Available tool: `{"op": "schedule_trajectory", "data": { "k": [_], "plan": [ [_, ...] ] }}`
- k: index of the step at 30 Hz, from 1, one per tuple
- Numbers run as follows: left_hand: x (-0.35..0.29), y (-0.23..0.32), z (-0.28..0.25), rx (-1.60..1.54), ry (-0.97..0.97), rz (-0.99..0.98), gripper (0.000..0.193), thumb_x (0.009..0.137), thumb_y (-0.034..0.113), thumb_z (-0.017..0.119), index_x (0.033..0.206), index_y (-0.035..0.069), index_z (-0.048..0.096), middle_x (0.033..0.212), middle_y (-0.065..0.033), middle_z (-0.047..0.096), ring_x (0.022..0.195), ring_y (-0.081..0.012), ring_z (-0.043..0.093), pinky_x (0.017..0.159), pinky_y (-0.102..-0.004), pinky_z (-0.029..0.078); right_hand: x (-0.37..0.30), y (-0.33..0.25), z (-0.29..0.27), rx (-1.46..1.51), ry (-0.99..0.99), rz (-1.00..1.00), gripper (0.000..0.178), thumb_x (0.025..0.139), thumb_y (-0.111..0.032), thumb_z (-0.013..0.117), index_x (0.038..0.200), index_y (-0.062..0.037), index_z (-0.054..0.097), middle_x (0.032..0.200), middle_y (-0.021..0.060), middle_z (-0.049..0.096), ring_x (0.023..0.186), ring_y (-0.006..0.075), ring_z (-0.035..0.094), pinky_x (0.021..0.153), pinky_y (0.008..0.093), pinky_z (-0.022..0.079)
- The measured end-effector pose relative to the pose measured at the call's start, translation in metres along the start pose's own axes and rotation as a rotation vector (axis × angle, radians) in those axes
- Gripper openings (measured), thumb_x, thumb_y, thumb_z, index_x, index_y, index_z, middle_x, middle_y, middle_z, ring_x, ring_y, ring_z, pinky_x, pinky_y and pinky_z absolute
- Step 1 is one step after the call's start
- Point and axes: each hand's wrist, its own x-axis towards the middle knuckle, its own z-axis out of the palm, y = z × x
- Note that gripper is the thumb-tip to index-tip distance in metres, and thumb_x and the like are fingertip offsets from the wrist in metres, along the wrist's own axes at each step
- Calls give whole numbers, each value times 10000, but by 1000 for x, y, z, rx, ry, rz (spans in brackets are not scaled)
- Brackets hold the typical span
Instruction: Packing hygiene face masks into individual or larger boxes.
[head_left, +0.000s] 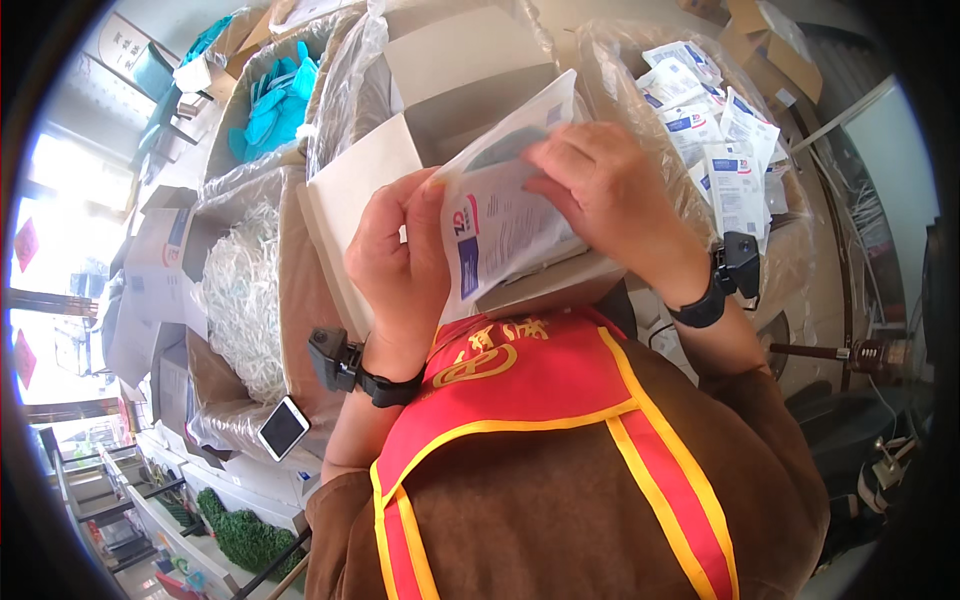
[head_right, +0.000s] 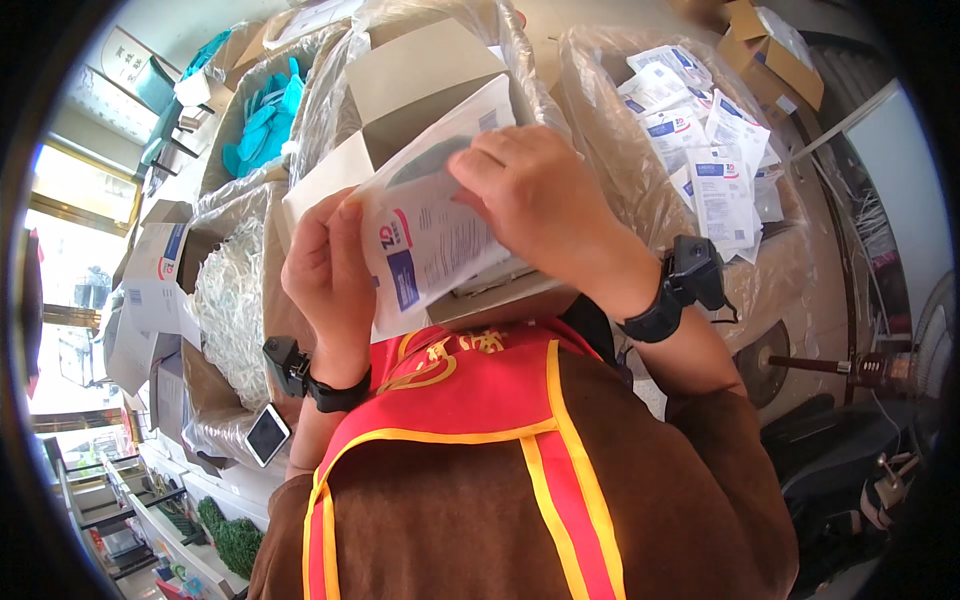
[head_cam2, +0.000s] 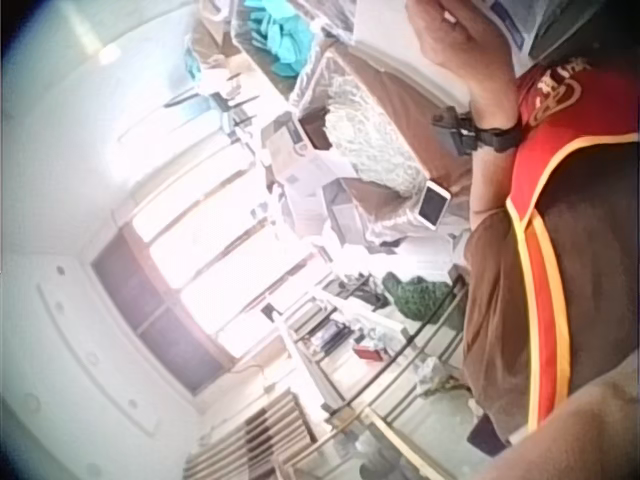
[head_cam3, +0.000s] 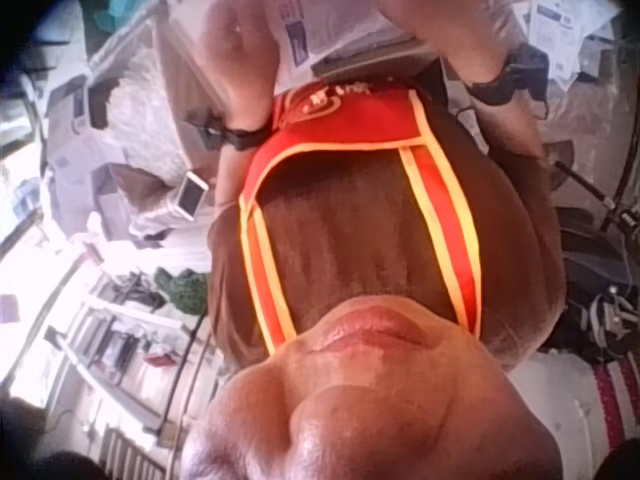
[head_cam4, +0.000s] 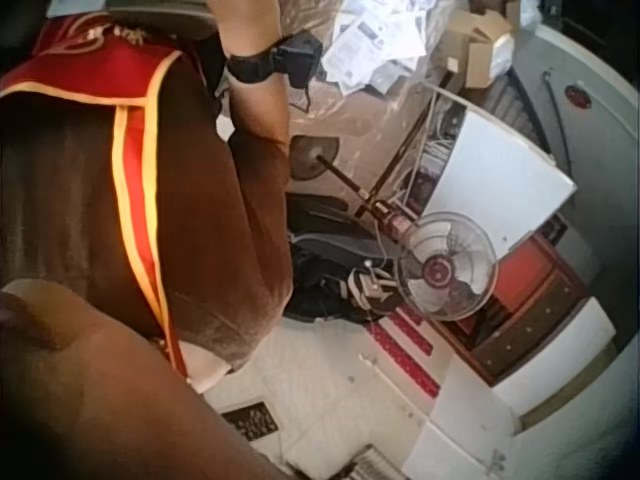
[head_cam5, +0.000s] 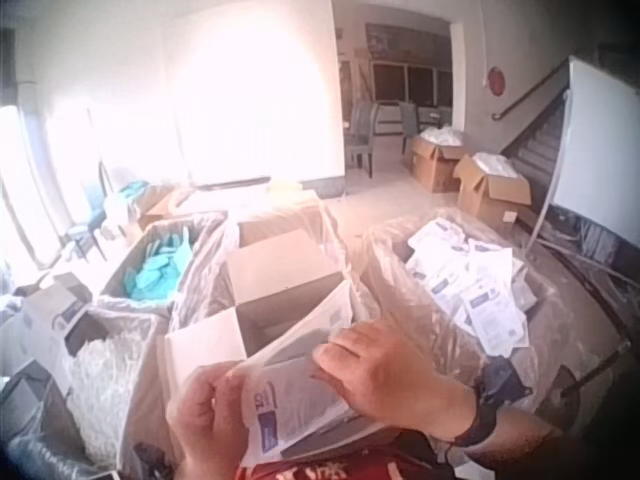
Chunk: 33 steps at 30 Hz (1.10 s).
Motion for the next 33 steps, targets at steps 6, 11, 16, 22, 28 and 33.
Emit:
{"op": "schedule_trajectory", "data": {
  "k": [6,11,16,22,28,33],
  "plan": [
    [-2,1,-2,86,-138,68,110,930,100,612,963,9,664,774,-105,651,668,-163,618,605,-268,484,9,-1,-5,196,-94,55,187,735,-124,734,851,-58,603,856,94,588,836,305,590,729,396,463],
    [-2,4,1,38,-252,24,122,919,113,631,979,14,668,794,-115,647,658,-187,613,589,-282,478,15,-3,13,527,-103,68,110,762,-108,707,827,-47,643,833,97,593,831,301,598,720,377,481],
    [-6,-1,-1,-17,-253,22,155,924,152,638,962,9,683,713,-98,629,608,-147,584,562,-272,459,20,-6,13,464,-227,64,93,802,-116,647,866,-48,656,763,99,590,787,302,605,683,378,496],
    [1,-5,-1,-253,-234,-467,253,941,209,630,837,-14,686,597,38,534,570,-31,448,498,-212,356,22,-22,20,61,-51,-206,71,734,-67,635,762,-69,570,731,66,527,712,249,553,618,358,460],
    [18,-57,-4,-421,-52,-642,283,918,220,662,732,6,668,617,66,522,553,-19,395,469,-213,278,5,-64,7,473,-262,-445,79,750,-111,632,775,-80,564,784,24,535,806,236,568,735,353,471],
    [20,-66,-13,-363,-146,-557,217,928,175,647,807,-1,686,688,46,583,609,-25,465,531,-185,351,7,-55,-19,805,-250,-302,57,761,-88,635,810,-83,604,788,38,559,816,249,570,717,354,474]
  ]
}}
